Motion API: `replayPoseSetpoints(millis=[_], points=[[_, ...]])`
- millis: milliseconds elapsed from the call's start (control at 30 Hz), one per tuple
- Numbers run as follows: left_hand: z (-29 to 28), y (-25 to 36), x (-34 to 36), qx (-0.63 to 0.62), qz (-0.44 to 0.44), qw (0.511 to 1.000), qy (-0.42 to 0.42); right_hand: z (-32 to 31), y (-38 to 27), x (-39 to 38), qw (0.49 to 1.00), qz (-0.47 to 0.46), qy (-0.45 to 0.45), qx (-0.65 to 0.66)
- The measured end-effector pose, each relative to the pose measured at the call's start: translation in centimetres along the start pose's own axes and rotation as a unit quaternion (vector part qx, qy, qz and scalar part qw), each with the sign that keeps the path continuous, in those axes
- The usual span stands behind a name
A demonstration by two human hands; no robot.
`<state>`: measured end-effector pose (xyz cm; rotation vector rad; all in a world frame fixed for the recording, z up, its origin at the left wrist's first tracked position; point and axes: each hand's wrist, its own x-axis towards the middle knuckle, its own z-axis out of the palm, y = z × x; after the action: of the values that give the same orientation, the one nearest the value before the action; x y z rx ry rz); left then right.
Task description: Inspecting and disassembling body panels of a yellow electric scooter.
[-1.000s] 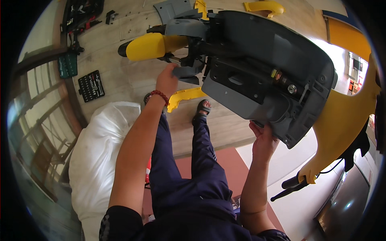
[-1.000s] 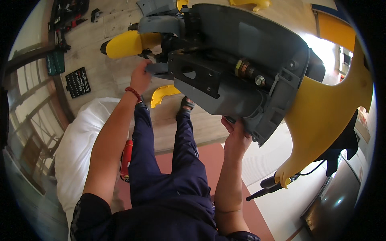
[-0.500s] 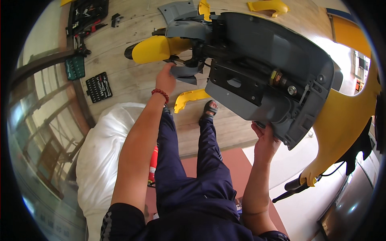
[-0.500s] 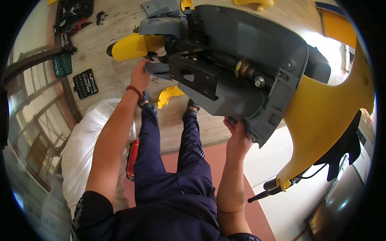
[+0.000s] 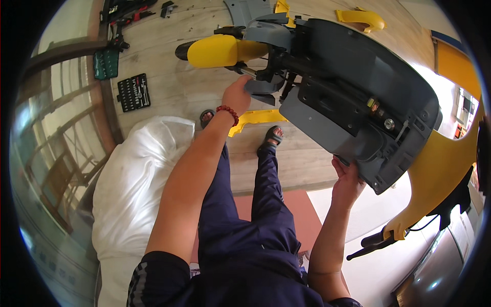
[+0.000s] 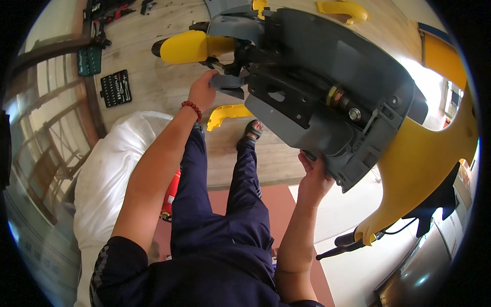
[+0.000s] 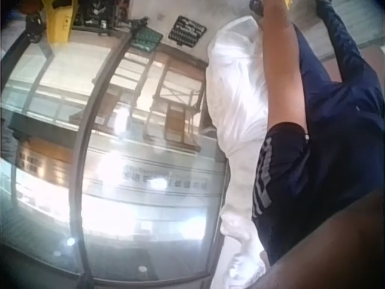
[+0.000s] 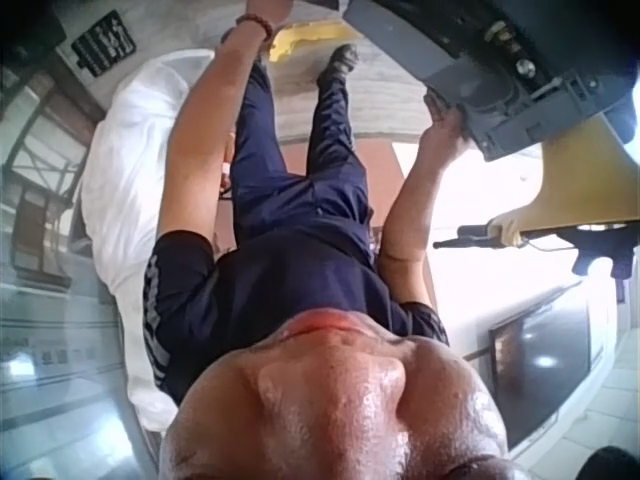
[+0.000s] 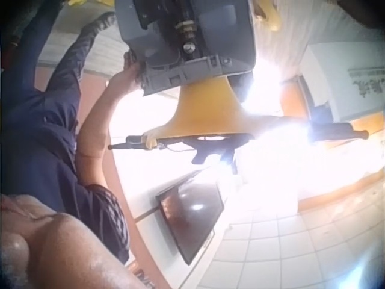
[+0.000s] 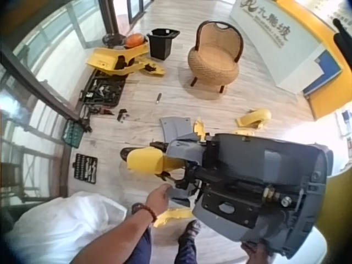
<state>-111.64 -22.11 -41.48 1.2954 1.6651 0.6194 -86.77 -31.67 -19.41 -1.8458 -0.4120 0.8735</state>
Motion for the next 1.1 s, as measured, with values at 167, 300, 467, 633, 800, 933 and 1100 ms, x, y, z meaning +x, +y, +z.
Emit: replayPoseSetpoints(millis=[167, 300, 467, 633, 800, 933, 1100], points=[[-1.2, -0.9, 0.8, 0.019, -0.025, 1.0, -0.006, 0.0, 0.0, 0.0, 1.0, -0.012, -0.017, 0.005], [-1.2, -0.9, 1.0, 0.032, -0.021, 0.999, 0.007, 0.0, 0.1, 0.0, 1.0, -0.013, -0.006, 0.002], [-0.3, -0.5, 0.1, 0.004, -0.028, 1.0, -0.01, 0.2, 0.3, -0.1, 1.0, -0.024, -0.01, -0.016], [-1.5, -0.6, -1.4, 0.024, -0.039, 0.997, 0.056, 0.1, 0.6, 0.0, 1.0, -0.001, 0.007, 0.017], [-3.1, 1.7, -5.7, 0.066, -0.036, 0.995, 0.071, -1.8, 3.1, 1.0, 0.994, 0.009, -0.101, 0.029], [-2.0, 7.8, -11.4, -0.111, -0.026, 0.991, -0.076, -2.5, 6.9, 1.8, 0.941, -0.195, -0.187, -0.206], [0.8, 19.1, -17.3, -0.097, 0.025, 0.975, -0.196, -5.3, 9.1, 0.6, 0.865, -0.338, -0.201, -0.311]])
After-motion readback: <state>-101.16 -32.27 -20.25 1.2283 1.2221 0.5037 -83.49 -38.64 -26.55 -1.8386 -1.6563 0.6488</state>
